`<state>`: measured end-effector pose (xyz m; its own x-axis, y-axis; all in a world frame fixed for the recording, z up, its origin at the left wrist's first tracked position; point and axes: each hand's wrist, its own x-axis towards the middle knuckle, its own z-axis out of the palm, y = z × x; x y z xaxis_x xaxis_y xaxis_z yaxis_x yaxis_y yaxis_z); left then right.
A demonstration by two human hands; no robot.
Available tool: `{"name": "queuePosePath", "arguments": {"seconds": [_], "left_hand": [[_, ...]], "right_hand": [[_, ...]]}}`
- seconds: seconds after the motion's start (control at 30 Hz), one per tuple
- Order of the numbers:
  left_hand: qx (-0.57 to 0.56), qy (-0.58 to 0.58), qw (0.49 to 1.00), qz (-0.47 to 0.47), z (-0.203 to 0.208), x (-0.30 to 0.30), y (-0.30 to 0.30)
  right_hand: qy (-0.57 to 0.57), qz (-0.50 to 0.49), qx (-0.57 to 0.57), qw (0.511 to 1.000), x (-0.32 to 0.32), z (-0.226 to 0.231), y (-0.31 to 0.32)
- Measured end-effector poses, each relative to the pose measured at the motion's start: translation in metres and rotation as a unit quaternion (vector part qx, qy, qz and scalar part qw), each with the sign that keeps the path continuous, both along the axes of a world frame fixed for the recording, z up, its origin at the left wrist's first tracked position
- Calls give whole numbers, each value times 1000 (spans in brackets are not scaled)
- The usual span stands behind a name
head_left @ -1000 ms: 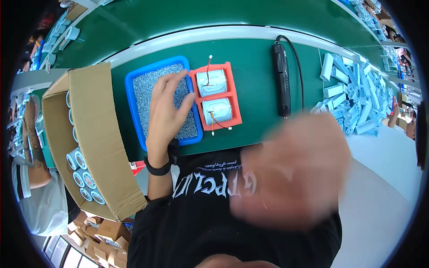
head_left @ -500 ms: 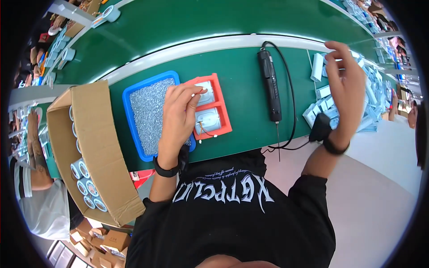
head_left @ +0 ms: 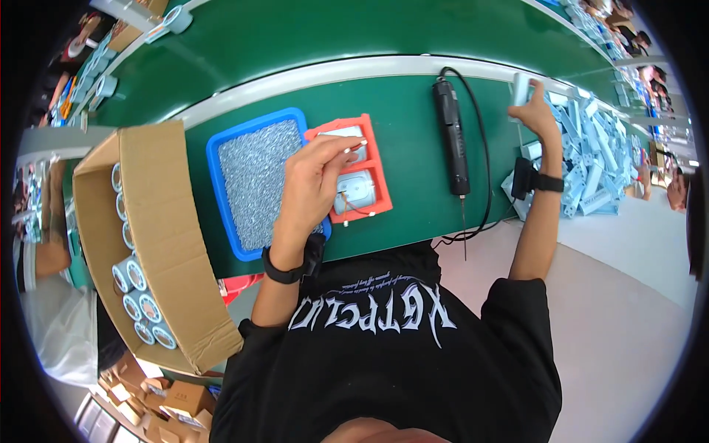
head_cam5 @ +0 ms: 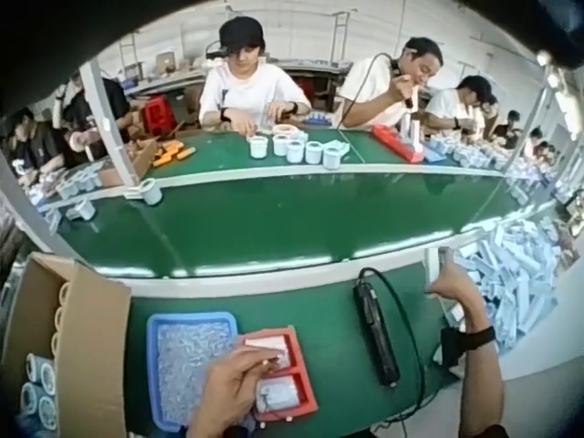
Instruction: Assemble small plastic and electronic components using an electric screwdriver.
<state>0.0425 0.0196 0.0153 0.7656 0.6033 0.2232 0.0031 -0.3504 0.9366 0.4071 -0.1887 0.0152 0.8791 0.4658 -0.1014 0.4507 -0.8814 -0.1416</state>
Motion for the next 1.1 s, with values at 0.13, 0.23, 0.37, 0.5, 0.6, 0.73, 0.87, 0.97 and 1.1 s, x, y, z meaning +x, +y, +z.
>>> {"name": "queuePosePath", "arguments": {"seconds": [0.13, 0.23, 0.37, 0.5, 0.6, 0.73, 0.87, 0.97, 1.1], "left_hand": [[-95, 17, 995, 17, -4, -6, 1], [-116, -19, 993, 26, -8, -4, 2], [-81, -31, 995, 42, 3, -5, -1], [-102, -44, 992, 54, 1, -7, -5], [-96, -42, 993, 51, -6, -7, -4], [-26, 17, 999, 18, -10, -6, 0], [52, 43, 997, 34, -13, -7, 3], [101, 59, 990, 74, -7, -10, 2], [147, 104, 978, 107, -6, -18, 7]], "right_hand": [[339, 148, 511, 776, -81, 46, 42], [423, 242, 569, 662, -178, 53, 78], [453, 288, 539, 649, -214, 34, 102], [456, 327, 530, 636, -220, 20, 107], [433, 350, 485, 675, -221, 18, 106], [389, 407, 451, 693, -219, 25, 112], [335, 431, 384, 745, -214, 36, 117], [319, 429, 320, 782, -206, 37, 117], [247, 446, 283, 812, -219, 21, 123]]}}
